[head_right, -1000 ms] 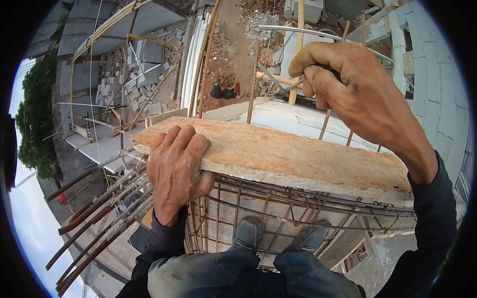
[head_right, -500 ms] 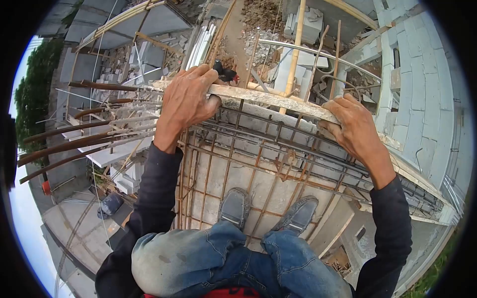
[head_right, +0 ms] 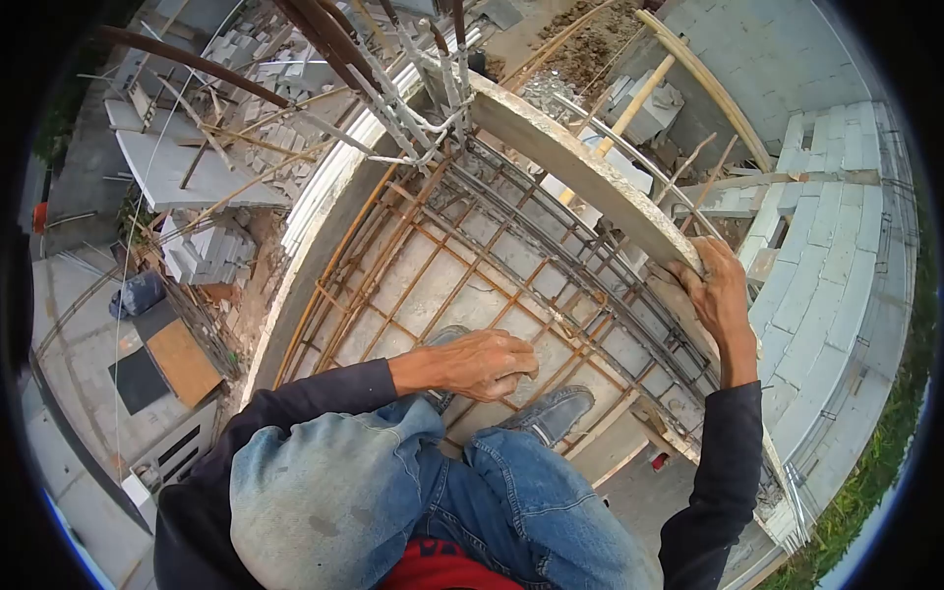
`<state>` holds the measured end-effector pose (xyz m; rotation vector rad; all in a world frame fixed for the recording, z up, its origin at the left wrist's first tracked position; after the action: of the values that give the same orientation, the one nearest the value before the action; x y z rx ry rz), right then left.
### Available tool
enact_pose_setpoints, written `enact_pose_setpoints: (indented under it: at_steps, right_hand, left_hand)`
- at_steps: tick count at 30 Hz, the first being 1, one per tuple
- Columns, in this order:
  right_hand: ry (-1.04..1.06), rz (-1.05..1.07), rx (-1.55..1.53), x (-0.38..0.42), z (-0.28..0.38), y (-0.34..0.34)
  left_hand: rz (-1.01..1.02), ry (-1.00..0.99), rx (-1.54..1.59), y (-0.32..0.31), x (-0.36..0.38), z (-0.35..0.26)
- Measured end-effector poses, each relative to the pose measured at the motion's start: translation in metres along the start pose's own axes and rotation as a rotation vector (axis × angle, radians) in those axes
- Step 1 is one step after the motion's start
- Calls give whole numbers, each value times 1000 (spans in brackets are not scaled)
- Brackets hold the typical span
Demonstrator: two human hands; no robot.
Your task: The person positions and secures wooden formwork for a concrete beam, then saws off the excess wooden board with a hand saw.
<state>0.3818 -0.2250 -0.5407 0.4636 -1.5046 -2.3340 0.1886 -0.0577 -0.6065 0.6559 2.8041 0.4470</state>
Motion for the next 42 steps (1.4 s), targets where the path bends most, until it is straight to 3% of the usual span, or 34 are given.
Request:
enact_pose_setpoints:
  at_steps: [2, 4, 7, 11, 14, 19, 21, 25, 31, 34, 39, 42]
  right_hand:
    - [-32, 6, -5, 1, -3, 0]
    - [-6, -10, -12, 1, -3, 0]
    - [25, -35, -18, 2, -2, 2]
    - [53, -63, -14, 2, 1, 5]
    - [69, -83, -16, 4, -7, 3]
    - [50, -60, -30, 4, -9, 1]
    - [56, -90, -38, 4, -8, 4]
    - [40, -94, -3, 1, -2, 13]
    - [114, -269, 314, 22, 37, 75]
    - [158, -391, 507, 61, 59, 87]
    - [-103, -461, 471, 122, 57, 94]
    - [-102, -543, 527, 148, 61, 107]
  left_hand:
    - [-6, 56, 40, 3, -3, 8]
    - [-207, 15, 40, 39, -21, 4]
    - [-311, 47, 4, 75, -45, 2]
    - [-367, 89, 17, 93, -66, 7]
    - [-451, 404, 296, 93, -66, 41]
    - [-526, 645, 554, 92, -70, 69]
    - [-718, 738, 777, 99, -66, 82]
    - [-654, 770, 985, 100, -102, 82]
    - [-640, 575, 1108, 105, -162, 33]
    - [-799, 562, 1205, 93, -169, 29]
    - [-750, 494, 1307, 69, -164, 2]
    - [-584, 412, 1432, 51, -169, -5]
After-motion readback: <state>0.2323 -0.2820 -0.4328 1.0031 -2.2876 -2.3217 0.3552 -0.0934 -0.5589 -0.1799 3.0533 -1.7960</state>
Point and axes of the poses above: each hand's wrist, its own x-axis away from the middle knuckle, its own y-axis out of the back of the hand, z = x × y, the point moved 10 cm from there along -x, towards the middle knuckle, and after that the axes turned 13 degrees about -z, right-handed, at the moved point
